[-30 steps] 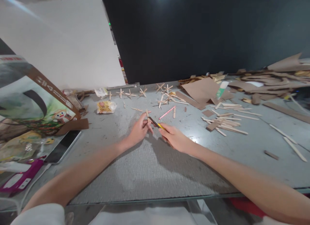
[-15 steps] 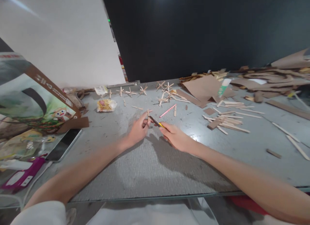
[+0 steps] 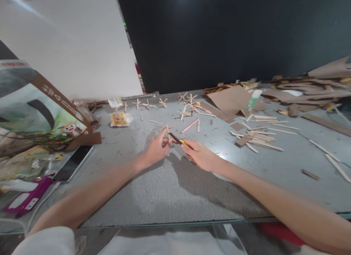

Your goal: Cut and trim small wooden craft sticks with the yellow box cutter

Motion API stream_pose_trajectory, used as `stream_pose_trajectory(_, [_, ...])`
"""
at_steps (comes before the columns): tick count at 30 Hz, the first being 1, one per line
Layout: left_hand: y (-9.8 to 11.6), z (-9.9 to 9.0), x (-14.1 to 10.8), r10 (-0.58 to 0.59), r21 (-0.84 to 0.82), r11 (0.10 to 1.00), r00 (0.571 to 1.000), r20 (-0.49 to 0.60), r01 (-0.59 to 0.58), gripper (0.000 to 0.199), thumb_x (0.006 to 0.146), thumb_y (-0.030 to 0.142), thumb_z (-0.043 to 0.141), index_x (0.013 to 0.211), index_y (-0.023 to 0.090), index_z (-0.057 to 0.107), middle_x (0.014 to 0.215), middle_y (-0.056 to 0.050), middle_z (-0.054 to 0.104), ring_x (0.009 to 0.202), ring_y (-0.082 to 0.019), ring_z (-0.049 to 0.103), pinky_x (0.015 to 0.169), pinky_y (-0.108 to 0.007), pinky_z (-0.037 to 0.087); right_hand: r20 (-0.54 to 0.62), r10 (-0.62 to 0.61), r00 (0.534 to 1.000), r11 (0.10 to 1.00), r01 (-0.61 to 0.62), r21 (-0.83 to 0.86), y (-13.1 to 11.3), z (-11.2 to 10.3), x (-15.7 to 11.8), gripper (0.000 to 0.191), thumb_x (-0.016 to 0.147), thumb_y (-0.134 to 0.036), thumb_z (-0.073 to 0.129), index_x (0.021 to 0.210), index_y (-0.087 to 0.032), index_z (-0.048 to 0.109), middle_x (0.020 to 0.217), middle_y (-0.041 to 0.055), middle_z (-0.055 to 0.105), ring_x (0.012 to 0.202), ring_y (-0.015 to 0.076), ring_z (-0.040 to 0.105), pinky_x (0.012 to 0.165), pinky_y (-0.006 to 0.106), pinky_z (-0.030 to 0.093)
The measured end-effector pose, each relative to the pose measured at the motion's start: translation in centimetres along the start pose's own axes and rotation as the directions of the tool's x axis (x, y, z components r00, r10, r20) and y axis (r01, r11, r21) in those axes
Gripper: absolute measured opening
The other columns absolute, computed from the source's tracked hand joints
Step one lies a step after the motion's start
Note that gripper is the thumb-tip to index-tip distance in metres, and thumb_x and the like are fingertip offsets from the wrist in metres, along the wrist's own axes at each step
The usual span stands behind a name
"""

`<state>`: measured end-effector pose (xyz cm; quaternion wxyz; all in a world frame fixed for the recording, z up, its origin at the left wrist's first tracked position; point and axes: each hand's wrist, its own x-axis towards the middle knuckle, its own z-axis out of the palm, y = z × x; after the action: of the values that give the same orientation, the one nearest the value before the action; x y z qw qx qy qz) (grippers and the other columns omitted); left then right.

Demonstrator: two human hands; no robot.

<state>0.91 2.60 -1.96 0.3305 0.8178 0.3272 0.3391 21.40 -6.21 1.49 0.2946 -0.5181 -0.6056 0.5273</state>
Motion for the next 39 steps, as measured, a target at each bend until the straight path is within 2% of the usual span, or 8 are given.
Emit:
stream_pose_trajectory(3, [0.07,0.06,-0.02,-0.026,-0.002,1.0,1.0,0.014,0.026,0.06,0.098,0.024,0.052,0.156,0.018,0.042,0.088,-0.005,0.079,0.049,-0.008,0.046,0.055,-0.021,0.04,0.0,-0.023,1.0,1.0,0.023,-0.015,-0.23,0.11,-0.14,0.028,0.107,-0.048,0.041,0.112,-0.022,0.053,0.057,-0.0113,0.031,0.043,0.0095,0.024,0.042,0.023,0.024])
stream_pose_trajectory(6, [0.16,-0.05,-0.09,0.009,0.047,0.999,1.0,-0.006,-0.008,0.057,0.097,0.022,0.05,0.154,0.017,0.046,0.088,-0.005,0.078,0.051,-0.009,0.05,0.059,-0.021,0.042,0.006,-0.046,0.999,0.999,0.046,-0.02,-0.31,0.13,-0.36,0.031,0.107,-0.051,0.041,0.11,-0.023,0.052,0.057,-0.0114,0.03,0.043,0.0095,0.023,0.044,0.023,0.023])
stream_pose_trajectory(10, [0.27,-0.2,-0.19,0.033,0.054,0.998,0.999,0.001,-0.033,0.053,0.098,0.022,0.048,0.151,0.017,0.048,0.091,-0.005,0.078,0.055,-0.009,0.055,0.061,-0.02,0.044,0.024,0.005,1.0,1.0,-0.005,-0.008,-0.08,-0.06,-0.28,0.03,0.106,-0.054,0.045,0.102,-0.024,0.049,0.058,-0.0115,0.03,0.044,0.0088,0.022,0.044,0.023,0.021])
stream_pose_trajectory(18, [0.18,-0.03,-0.25,0.011,0.027,1.0,1.0,0.028,-0.012,0.059,0.099,0.025,0.051,0.157,0.017,0.04,0.088,-0.004,0.078,0.05,-0.007,0.05,0.057,-0.02,0.044,0.022,0.009,1.0,1.0,-0.009,-0.002,-0.3,0.34,-0.43,0.029,0.107,-0.053,0.041,0.098,-0.026,0.044,0.057,-0.0111,0.03,0.044,0.0087,0.022,0.041,0.021,0.021])
stream_pose_trajectory(22, [-0.08,-0.03,-0.24,0.027,0.071,0.997,0.999,0.033,-0.03,0.062,0.1,0.024,0.05,0.16,0.017,0.039,0.094,-0.006,0.079,0.059,-0.008,0.058,0.065,-0.021,0.049,0.043,0.072,0.996,0.997,-0.073,0.018,-0.32,-0.09,-0.58,0.028,0.107,-0.053,0.041,0.103,-0.026,0.046,0.061,-0.0114,0.028,0.043,0.0083,0.018,0.038,0.02,0.019])
stream_pose_trajectory(26, [0.05,-0.02,-0.2,0.003,0.031,0.999,0.999,0.045,-0.005,0.063,0.097,0.023,0.053,0.159,0.017,0.04,0.093,-0.006,0.079,0.058,-0.009,0.06,0.063,-0.021,0.049,0.063,0.117,0.991,0.993,-0.119,0.027,-0.23,-0.36,-0.36,0.034,0.105,-0.06,0.044,0.106,-0.027,0.046,0.064,-0.0109,0.028,0.042,0.008,0.019,0.034,0.019,0.019])
stream_pose_trajectory(32, [0.36,0.05,-0.19,-0.015,-0.014,1.0,1.0,0.019,0.015,0.066,0.096,0.025,0.059,0.158,0.016,0.037,0.092,-0.006,0.08,0.057,-0.01,0.061,0.061,-0.022,0.047,0.038,0.079,0.996,0.997,-0.08,0.003,-0.16,-0.12,-0.03,0.031,0.106,-0.057,0.044,0.104,-0.026,0.047,0.062,-0.0106,0.03,0.043,0.0089,0.022,0.035,0.02,0.021])
stream_pose_trajectory(39, [-0.14,0.55,0.01,-0.066,-0.134,0.989,0.998,-0.01,0.064,0.079,0.097,0.034,0.065,0.162,0.016,0.025,0.078,-0.001,0.075,0.057,-0.012,0.062,0.058,-0.021,0.046,0.021,0.014,1.0,0.999,-0.013,-0.05,0.06,-0.09,0.03,0.032,0.106,-0.056,0.045,0.094,-0.026,0.042,0.063,-0.0098,0.032,0.045,0.0088,0.025,0.039,0.02,0.023])
